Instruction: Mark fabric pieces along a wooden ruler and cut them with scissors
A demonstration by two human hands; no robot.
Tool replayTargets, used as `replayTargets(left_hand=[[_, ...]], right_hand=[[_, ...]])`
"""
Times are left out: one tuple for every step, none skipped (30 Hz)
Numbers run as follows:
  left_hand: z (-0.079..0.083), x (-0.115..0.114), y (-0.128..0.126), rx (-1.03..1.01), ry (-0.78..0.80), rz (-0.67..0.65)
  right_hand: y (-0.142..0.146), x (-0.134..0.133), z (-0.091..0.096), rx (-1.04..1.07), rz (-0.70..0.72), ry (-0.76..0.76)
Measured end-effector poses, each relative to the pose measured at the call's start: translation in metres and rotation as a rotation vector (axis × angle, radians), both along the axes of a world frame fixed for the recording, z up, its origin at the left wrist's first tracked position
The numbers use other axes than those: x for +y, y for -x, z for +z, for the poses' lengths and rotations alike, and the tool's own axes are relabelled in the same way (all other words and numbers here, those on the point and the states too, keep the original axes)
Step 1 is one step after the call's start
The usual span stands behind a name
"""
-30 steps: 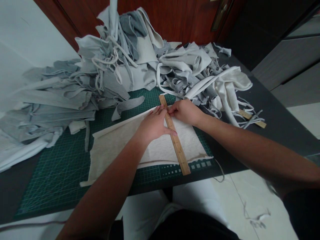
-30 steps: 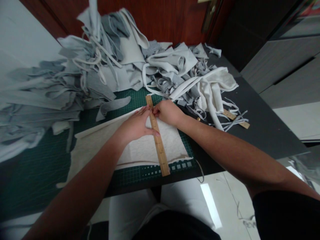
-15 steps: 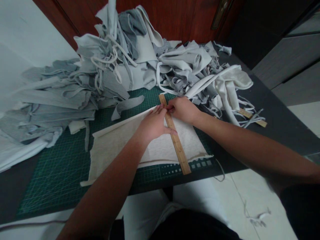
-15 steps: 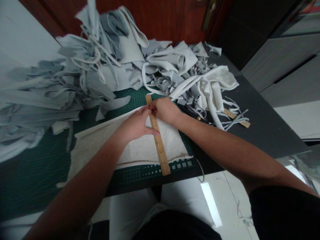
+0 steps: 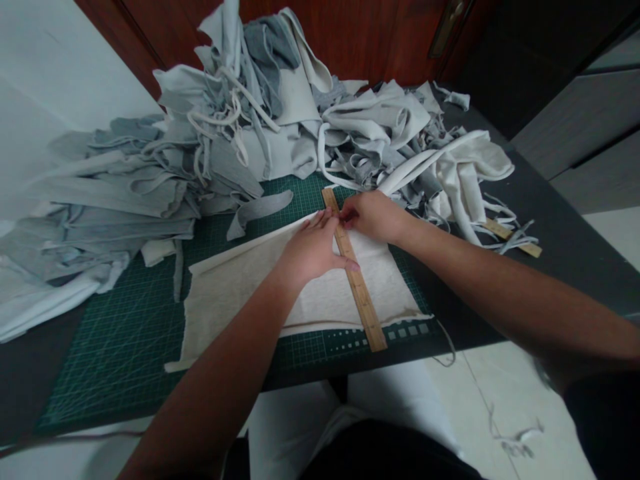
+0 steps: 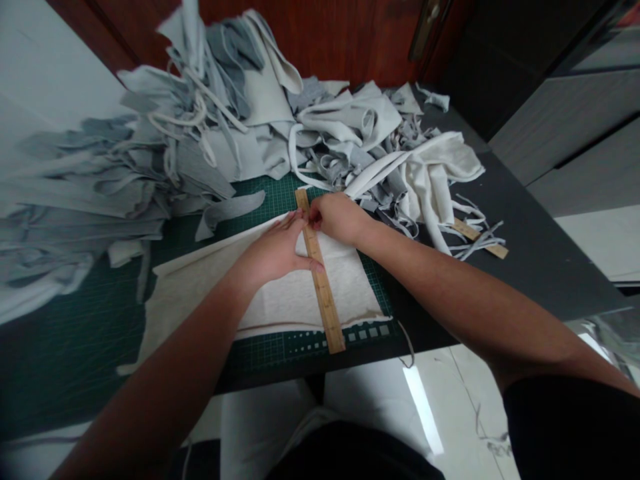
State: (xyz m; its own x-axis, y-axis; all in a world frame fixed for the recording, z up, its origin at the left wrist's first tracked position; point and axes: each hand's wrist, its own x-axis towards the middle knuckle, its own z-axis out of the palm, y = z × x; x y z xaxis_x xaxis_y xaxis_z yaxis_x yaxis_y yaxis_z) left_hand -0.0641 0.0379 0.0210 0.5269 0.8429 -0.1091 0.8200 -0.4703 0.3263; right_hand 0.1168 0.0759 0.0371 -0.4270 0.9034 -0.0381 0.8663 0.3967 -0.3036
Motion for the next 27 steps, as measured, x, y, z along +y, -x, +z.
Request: replayTargets(left_hand=[[-0.001,0.0,0.0,-0.005,-0.004,-0.001],[-0.002,0.0,0.001,-0.01,-0.009,-0.003],[-0.003,0.001,0.001,-0.016,-0.013,-0.005],[-0.004,0.001,0.001,-0.021,-0.016,-0.006],[-0.005,0.001,0.002,-0.028,-0.017,-0.007],[-0.006,0.001,0.002,-0.034,-0.019,-0.006],[-0.006,0.002,0.002,-0.039,-0.019,-0.006],[-0.006,0.002,0.002,-0.044,-0.019,-0.006],[-0.006,0.002,0.002,-0.047,-0.02,-0.007],[-0.006,0.002,0.002,-0.047,-0.02,-0.009],[-0.006,0.002,0.002,-0.045,-0.019,-0.012],[-0.006,0.002,0.002,-0.042,-0.019,-0.013],[-0.005,0.002,0.002,-0.04,-0.02,-0.013],[-0.005,0.002,0.001,-0.039,-0.021,-0.011],[-0.005,0.002,0.001,-0.04,-0.022,-0.01],[-0.005,0.002,0.001,-0.043,-0.023,-0.011],[-0.005,0.002,0.001,-0.048,-0.024,-0.011],[-0.005,0.002,0.001,-0.052,-0.024,-0.013],[-0.005,0.002,0.002,-0.053,-0.023,-0.016],[-0.005,0.003,0.002,-0.052,-0.021,-0.019],[-0.005,0.003,0.002,-0.05,-0.02,-0.021],[-0.005,0.003,0.002,-0.045,-0.02,-0.022],[-0.004,0.003,0.002,-0.04,-0.021,-0.023],[-0.004,0.003,0.002,-0.035,-0.022,-0.024],[-0.003,0.003,0.002,-0.03,-0.021,-0.021],[-0.003,0.002,0.002,-0.026,-0.017,-0.018],[-0.002,0.002,0.001,-0.022,-0.012,-0.014]], right_hand=[[0.0,-0.001,0.0,-0.007,0.001,-0.004],[-0.001,-0.001,-0.001,-0.014,-0.002,-0.007],[-0.001,-0.002,-0.001,-0.018,-0.009,-0.008],[-0.002,-0.003,-0.001,-0.016,-0.019,-0.008],[-0.003,-0.003,-0.001,-0.009,-0.029,-0.002],[-0.003,-0.003,-0.001,0.002,-0.035,0.006],[-0.004,-0.003,-0.001,0.013,-0.035,0.014],[-0.004,-0.003,-0.002,0.022,-0.033,0.019],[-0.003,-0.002,-0.002,0.026,-0.03,0.019],[-0.002,-0.002,-0.003,0.025,-0.032,0.012],[-0.001,-0.002,-0.004,0.022,-0.035,0.003],[0.0,-0.001,-0.005,0.018,-0.038,-0.006],[0.001,-0.001,-0.006,0.014,-0.043,-0.017],[0.002,0.0,-0.007,0.011,-0.047,-0.027],[0.003,0.001,-0.008,0.007,-0.05,-0.036],[0.004,0.003,-0.008,0.003,-0.052,-0.041],[0.004,0.004,-0.009,0.0,-0.051,-0.045],[0.005,0.006,-0.009,-0.001,-0.048,-0.046],[0.005,0.007,-0.009,-0.001,-0.046,-0.044],[0.006,0.009,-0.009,-0.003,-0.048,-0.041],[0.006,0.01,-0.008,-0.007,-0.052,-0.04],[0.007,0.011,-0.007,-0.015,-0.058,-0.04],[0.007,0.013,-0.007,-0.025,-0.065,-0.04],[0.008,0.014,-0.006,-0.034,-0.07,-0.039],[0.009,0.015,-0.005,-0.041,-0.074,-0.035],[0.009,0.017,-0.004,-0.046,-0.076,-0.031],[0.01,0.018,-0.004,-0.05,-0.08,-0.029]])
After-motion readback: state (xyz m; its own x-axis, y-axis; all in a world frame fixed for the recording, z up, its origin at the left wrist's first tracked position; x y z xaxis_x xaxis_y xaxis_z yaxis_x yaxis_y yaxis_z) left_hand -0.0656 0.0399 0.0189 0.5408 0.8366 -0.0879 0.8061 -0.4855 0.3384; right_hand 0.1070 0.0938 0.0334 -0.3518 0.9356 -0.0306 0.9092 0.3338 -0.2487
